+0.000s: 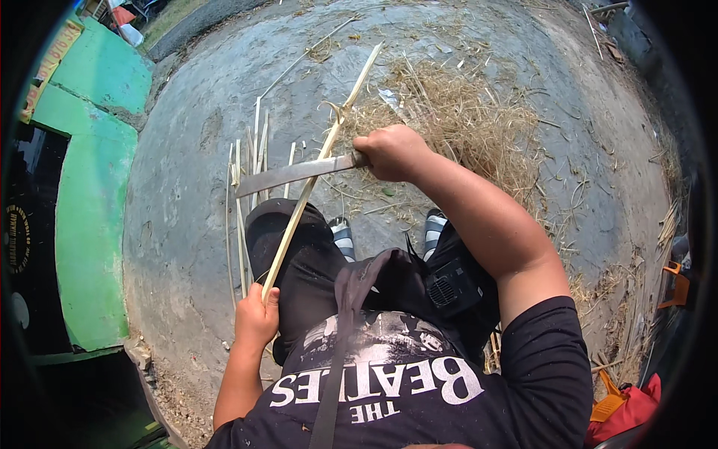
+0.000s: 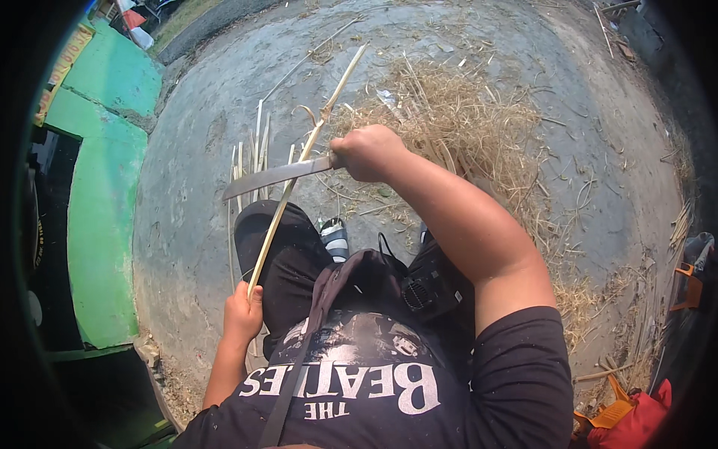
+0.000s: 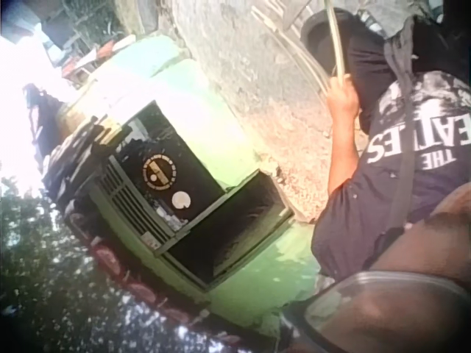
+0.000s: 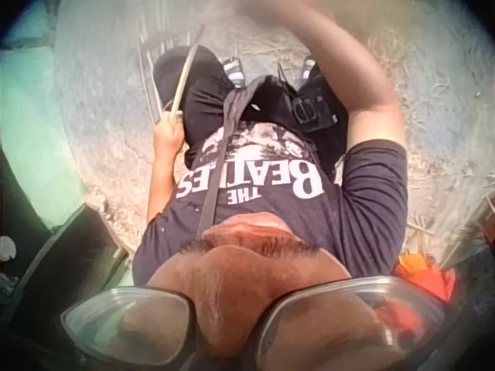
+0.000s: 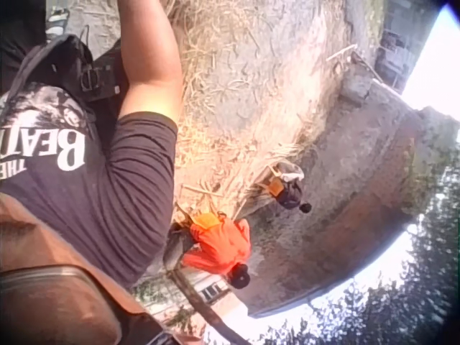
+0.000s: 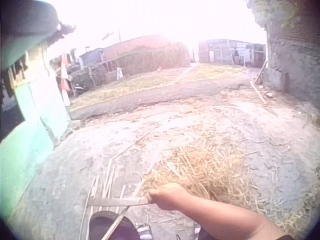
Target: The person scrapes and trims bamboo sticks using a knife, setting them down and picking up other sticks to scrape.
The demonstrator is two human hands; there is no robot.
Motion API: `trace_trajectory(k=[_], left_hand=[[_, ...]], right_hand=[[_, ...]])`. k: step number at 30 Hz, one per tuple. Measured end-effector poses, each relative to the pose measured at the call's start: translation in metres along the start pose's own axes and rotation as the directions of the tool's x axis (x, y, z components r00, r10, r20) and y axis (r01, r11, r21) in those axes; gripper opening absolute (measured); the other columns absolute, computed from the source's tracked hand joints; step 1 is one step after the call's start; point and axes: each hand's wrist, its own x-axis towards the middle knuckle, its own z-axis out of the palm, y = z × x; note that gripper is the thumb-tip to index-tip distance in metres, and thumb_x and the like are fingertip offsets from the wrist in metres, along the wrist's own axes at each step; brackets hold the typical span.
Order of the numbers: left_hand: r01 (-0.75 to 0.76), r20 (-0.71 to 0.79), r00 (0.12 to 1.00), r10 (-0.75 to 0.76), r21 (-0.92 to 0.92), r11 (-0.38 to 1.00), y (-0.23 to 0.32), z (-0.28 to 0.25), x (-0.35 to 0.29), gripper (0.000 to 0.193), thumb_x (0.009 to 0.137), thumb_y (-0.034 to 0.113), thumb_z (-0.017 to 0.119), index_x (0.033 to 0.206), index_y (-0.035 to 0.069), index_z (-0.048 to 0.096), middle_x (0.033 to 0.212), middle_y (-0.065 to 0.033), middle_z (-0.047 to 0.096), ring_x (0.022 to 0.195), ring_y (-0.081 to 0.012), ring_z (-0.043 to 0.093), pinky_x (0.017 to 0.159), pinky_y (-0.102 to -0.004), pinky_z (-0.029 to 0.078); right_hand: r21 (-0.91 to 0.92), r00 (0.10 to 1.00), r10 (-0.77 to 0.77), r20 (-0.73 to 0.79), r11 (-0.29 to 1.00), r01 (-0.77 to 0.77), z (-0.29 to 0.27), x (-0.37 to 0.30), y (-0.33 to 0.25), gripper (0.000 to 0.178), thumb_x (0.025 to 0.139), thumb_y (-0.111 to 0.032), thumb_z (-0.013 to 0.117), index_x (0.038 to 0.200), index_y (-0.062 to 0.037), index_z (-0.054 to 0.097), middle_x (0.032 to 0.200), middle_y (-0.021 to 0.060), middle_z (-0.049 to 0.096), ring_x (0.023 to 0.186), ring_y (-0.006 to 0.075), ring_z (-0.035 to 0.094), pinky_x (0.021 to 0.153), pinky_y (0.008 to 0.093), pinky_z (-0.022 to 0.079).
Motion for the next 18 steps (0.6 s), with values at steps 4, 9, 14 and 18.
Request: trace_trajectory(k=[4, 9, 14, 18], left_hand=[[0.005, -0.069, 0.998, -0.003, 0.026, 1.0, -0.009, 0.009, -0.004, 0.055, 0.103, 0.054, 0.051, 0.082, 0.003, 0.05, 0.066, -0.0268, 0.06, 0.068, -0.0527, 0.061, 0.056, -0.056, 0.045], [-0.003, 0.008, 1.0, 0.002, 0.046, 0.999, -0.007, 0.001, 0.005, 0.056, 0.103, 0.055, 0.05, 0.082, 0.003, 0.049, 0.067, -0.0265, 0.059, 0.069, -0.0524, 0.061, 0.058, -0.0558, 0.046], [-0.011, -0.006, 1.0, 0.011, 0.031, 0.999, -0.003, 0.0, 0.004, 0.056, 0.104, 0.054, 0.049, 0.082, 0.002, 0.05, 0.067, -0.0269, 0.059, 0.07, -0.0527, 0.061, 0.058, -0.0555, 0.045], [-0.08, -0.057, 0.995, 0.085, 0.094, 0.992, -0.012, 0.008, 0.003, 0.056, 0.104, 0.053, 0.049, 0.082, 0.002, 0.049, 0.068, -0.0278, 0.059, 0.069, -0.0531, 0.06, 0.057, -0.056, 0.045]], right_hand=[[-0.029, 0.997, 0.033, -0.07, 0.999, -0.035, 0.004, 0.01, 0.026, 0.008, 0.087, -0.017, 0.064, 0.091, -0.013, 0.068, 0.084, 0.0128, 0.073, 0.082, 0.0338, 0.073, 0.071, 0.0466, 0.058], [0.021, 0.947, 0.293, -0.134, 0.956, -0.293, -0.007, -0.002, 0.039, 0.012, 0.089, -0.019, 0.063, 0.097, -0.0131, 0.069, 0.092, 0.0132, 0.074, 0.09, 0.0336, 0.072, 0.077, 0.0475, 0.057], [-0.022, 0.989, 0.115, -0.097, 0.993, -0.118, -0.006, -0.004, 0.023, 0.01, 0.089, -0.019, 0.063, 0.095, -0.0134, 0.069, 0.085, 0.0127, 0.073, 0.082, 0.0334, 0.073, 0.072, 0.0475, 0.057], [-0.082, 0.994, 0.007, -0.112, 0.996, -0.016, -0.001, 0.001, 0.026, 0.009, 0.09, -0.019, 0.062, 0.094, -0.0143, 0.068, 0.082, 0.0115, 0.073, 0.078, 0.0333, 0.073, 0.069, 0.0464, 0.058]])
